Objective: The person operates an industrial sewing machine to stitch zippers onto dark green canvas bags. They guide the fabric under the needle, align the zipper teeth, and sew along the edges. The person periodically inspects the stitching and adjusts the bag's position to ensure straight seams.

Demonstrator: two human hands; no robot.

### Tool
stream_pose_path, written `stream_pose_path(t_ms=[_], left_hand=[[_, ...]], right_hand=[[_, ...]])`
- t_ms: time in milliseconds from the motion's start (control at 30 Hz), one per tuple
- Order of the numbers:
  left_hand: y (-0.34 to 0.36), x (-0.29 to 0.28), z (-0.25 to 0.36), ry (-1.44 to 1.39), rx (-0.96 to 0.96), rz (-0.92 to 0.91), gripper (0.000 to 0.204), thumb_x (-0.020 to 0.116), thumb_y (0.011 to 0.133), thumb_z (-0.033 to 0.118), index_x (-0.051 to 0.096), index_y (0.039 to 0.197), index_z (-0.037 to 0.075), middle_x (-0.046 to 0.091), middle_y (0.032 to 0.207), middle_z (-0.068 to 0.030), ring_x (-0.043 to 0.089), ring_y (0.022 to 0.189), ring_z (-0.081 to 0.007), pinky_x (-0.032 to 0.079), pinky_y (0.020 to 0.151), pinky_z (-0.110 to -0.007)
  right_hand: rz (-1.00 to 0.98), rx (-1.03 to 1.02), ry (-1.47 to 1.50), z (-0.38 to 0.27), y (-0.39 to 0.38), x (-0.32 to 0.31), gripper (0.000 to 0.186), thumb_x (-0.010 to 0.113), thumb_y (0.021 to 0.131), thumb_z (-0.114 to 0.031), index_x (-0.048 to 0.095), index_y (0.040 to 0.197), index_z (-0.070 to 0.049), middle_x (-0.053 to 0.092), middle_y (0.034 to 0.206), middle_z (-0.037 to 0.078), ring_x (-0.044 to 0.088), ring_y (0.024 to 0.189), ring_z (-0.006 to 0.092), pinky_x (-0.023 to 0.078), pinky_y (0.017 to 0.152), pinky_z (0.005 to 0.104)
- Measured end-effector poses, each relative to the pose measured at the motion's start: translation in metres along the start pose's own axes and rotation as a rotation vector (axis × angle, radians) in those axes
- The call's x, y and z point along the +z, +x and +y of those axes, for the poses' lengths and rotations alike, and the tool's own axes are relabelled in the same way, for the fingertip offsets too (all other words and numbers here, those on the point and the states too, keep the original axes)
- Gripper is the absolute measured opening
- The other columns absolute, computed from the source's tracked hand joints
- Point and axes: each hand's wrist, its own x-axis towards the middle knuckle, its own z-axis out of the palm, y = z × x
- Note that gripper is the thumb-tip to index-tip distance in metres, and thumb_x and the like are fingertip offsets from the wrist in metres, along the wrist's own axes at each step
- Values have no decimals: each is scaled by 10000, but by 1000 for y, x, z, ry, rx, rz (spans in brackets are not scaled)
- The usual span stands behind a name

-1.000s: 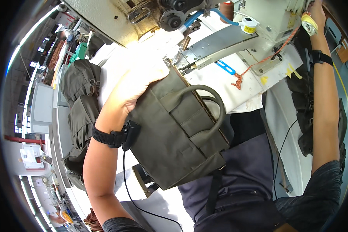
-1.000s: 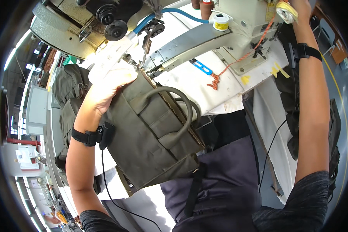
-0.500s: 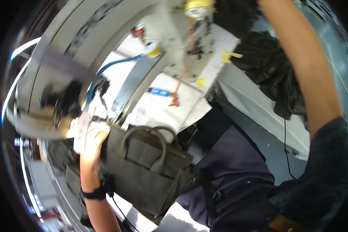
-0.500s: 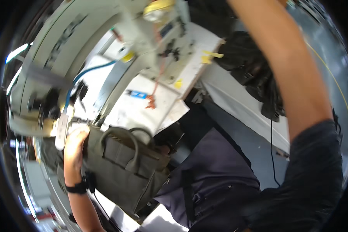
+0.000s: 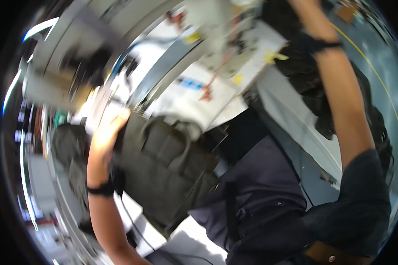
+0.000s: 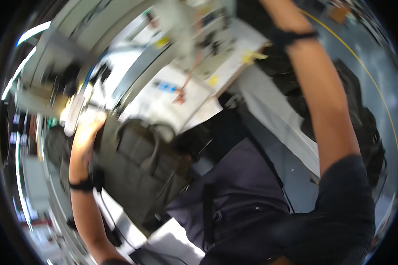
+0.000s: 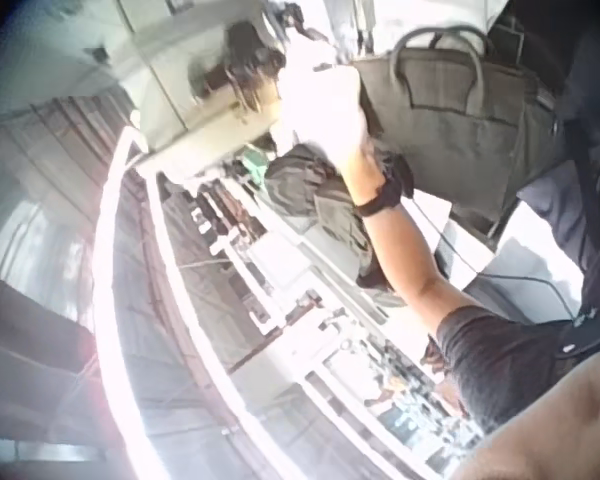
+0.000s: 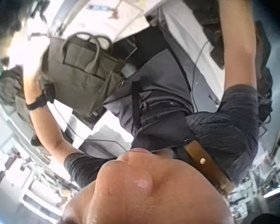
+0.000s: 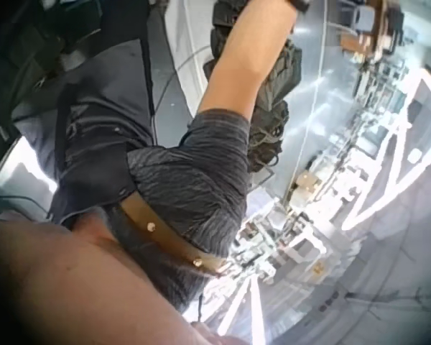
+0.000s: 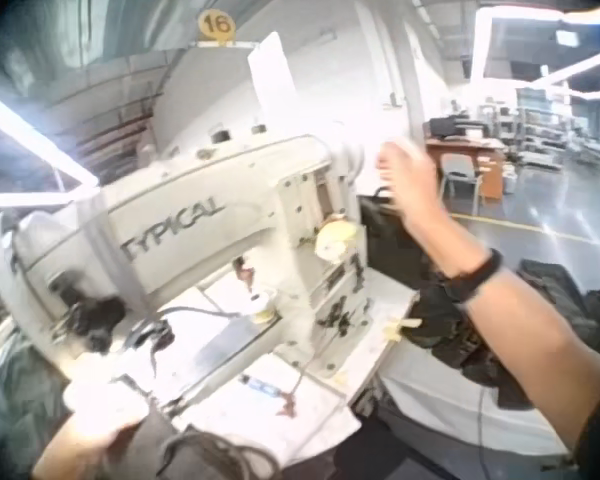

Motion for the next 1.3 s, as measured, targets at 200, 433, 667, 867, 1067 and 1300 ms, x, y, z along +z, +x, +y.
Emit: stream_pose_path(t_ms=[200, 433, 667, 867, 1067, 1300], left_hand=[[2, 23, 26, 106, -20, -48, 293, 680, 1040, 253, 724, 1194, 8, 704, 1180, -3, 611, 1106, -102, 450, 1025, -272], [-12, 19, 24, 385, 92, -9, 305, 687, 1031, 291, 723, 1146, 10, 660, 1112, 4, 571, 1056, -100, 433, 998, -278], [-12, 30, 34, 450, 213, 46, 246, 683, 1011, 236, 716, 1065, -2, 679, 1062, -33, 597, 1028, -143, 445, 975, -295], [-4, 27, 26, 659, 483, 122, 169, 692, 928, 178, 746, 916, 17, 721, 972, -60, 620, 910, -210, 472, 869, -346], [-7, 29, 22, 418, 254, 79, 238, 658, 1025, 225, 725, 1056, -1, 679, 1010, -16, 598, 990, -122, 474, 921, -284], [-9, 27, 23, 180, 74, 18, 220, 650, 1044, 224, 734, 1108, 31, 692, 1023, 27, 595, 952, -63, 484, 881, -246]], right_hand=[[-733, 542, 345, -121, -241, -7, 247, 536, 1105, -125, 712, 1026, 30, 726, 1000, 91, 680, 834, 127, 554, 797, 295], [-1003, 1143, 820, -175, -342, 65, 272, 600, 1110, -202, 712, 1207, 26, 674, 938, -35, 606, 873, 44, 504, 786, 224], [-888, 1251, 741, -205, -327, 86, 245, 684, 1071, -244, 723, 936, -43, 513, 773, -126, 407, 715, -18, 342, 613, 213], [-817, 1166, 695, -213, -327, 86, 279, 720, 1041, -173, 672, 803, -36, 476, 697, -121, 379, 656, -6, 308, 554, 233], [-832, 1112, 611, -217, -326, 87, 271, 756, 1006, -241, 736, 889, 3, 531, 708, -96, 445, 664, 9, 343, 589, 221], [-870, 1209, 594, -221, -319, 77, 262, 727, 1026, -229, 745, 917, 9, 596, 749, -87, 506, 701, 15, 410, 638, 219]])
